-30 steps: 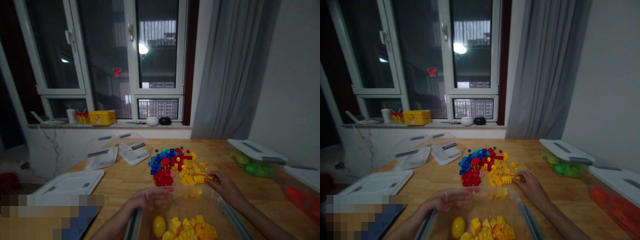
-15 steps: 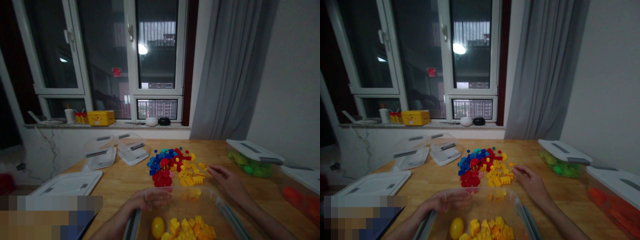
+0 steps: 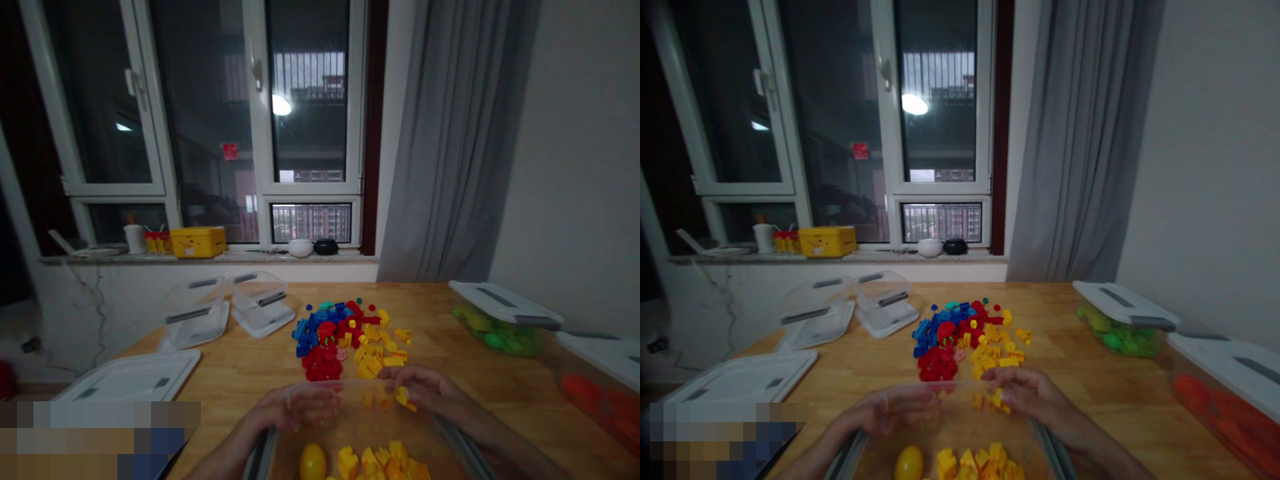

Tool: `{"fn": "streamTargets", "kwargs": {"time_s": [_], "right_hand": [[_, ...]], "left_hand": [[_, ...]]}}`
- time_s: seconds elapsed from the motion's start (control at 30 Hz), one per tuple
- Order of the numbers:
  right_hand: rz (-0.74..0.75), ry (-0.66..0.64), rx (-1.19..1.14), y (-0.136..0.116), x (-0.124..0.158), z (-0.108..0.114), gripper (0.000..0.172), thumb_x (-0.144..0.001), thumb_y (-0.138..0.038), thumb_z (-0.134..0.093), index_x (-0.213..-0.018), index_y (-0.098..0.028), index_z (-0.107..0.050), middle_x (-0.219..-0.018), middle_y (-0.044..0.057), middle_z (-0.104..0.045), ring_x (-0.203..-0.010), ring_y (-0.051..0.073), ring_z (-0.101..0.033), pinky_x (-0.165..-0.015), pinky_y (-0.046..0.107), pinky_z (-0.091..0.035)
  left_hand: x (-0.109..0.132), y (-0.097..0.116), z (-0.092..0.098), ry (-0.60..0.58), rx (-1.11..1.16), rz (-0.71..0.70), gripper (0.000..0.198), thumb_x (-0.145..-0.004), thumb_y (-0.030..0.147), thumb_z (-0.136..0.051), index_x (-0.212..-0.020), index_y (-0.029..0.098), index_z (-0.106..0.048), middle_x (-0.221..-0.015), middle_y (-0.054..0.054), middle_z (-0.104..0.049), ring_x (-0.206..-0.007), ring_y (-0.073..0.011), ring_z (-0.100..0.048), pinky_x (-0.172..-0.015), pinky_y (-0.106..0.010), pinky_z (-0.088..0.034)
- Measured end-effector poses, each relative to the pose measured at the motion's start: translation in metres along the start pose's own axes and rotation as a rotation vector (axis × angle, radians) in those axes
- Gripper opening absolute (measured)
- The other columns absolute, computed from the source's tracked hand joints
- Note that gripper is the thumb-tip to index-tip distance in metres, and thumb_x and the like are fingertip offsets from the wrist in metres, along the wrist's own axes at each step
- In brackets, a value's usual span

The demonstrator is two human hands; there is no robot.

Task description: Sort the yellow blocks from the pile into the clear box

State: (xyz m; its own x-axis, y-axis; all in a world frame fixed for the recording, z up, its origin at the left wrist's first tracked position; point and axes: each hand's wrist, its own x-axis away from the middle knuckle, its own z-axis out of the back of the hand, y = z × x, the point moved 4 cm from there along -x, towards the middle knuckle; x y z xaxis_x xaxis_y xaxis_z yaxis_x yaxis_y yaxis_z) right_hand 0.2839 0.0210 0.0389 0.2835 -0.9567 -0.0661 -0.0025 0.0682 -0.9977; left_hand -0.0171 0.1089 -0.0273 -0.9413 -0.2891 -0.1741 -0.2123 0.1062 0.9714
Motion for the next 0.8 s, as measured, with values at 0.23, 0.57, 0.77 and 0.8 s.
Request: {"fn": "streamTargets", "kwargs": {"time_s": [0.23,0.57,0.77,0.8], "right_hand": [[-0.030,-0.041,-0.128,0.003,0.000,-0.002,0.041,-0.073,-0.054,-0.090,-0.095,-0.023,-0.075,-0.129,0.010,-0.077,-0.128,0.029,-0.066,-0.112,0.045,-0.044],[-0.005,-0.041,-0.153,0.004,0.000,-0.002,0.036,-0.073,-0.049,-0.091,-0.094,-0.024,-0.076,-0.120,0.007,-0.078,-0.120,0.026,-0.066,-0.101,0.038,-0.050],[0.016,-0.062,-0.155,0.006,-0.002,0.000,0.033,-0.077,-0.049,-0.089,-0.096,-0.025,-0.077,-0.115,0.005,-0.079,-0.116,0.023,-0.068,-0.098,0.035,-0.050],[0.021,-0.064,-0.155,0.006,-0.002,0.000,0.033,-0.077,-0.049,-0.089,-0.096,-0.025,-0.077,-0.114,0.005,-0.079,-0.115,0.023,-0.068,-0.098,0.035,-0.050]], "left_hand": [[0.001,0.011,-0.010,-0.001,-0.044,-0.063,0.074,-0.074,0.014,-0.064,-0.146,0.032,-0.063,-0.167,-0.005,-0.046,-0.154,-0.0404,-0.041,-0.126,-0.066,-0.022],[0.001,0.003,-0.002,0.006,-0.045,-0.004,0.075,-0.075,0.024,-0.070,-0.149,0.034,-0.060,-0.165,-0.006,-0.050,-0.155,-0.0446,-0.036,-0.125,-0.069,-0.017],[0.001,0.002,0.000,0.004,-0.055,-0.015,0.078,-0.072,0.021,-0.070,-0.149,0.034,-0.059,-0.166,-0.005,-0.049,-0.155,-0.0447,-0.036,-0.126,-0.069,-0.015],[0.002,0.003,0.000,0.009,-0.062,-0.010,0.080,-0.071,0.020,-0.069,-0.150,0.033,-0.058,-0.167,-0.005,-0.047,-0.156,-0.0453,-0.035,-0.126,-0.070,-0.015]]}}
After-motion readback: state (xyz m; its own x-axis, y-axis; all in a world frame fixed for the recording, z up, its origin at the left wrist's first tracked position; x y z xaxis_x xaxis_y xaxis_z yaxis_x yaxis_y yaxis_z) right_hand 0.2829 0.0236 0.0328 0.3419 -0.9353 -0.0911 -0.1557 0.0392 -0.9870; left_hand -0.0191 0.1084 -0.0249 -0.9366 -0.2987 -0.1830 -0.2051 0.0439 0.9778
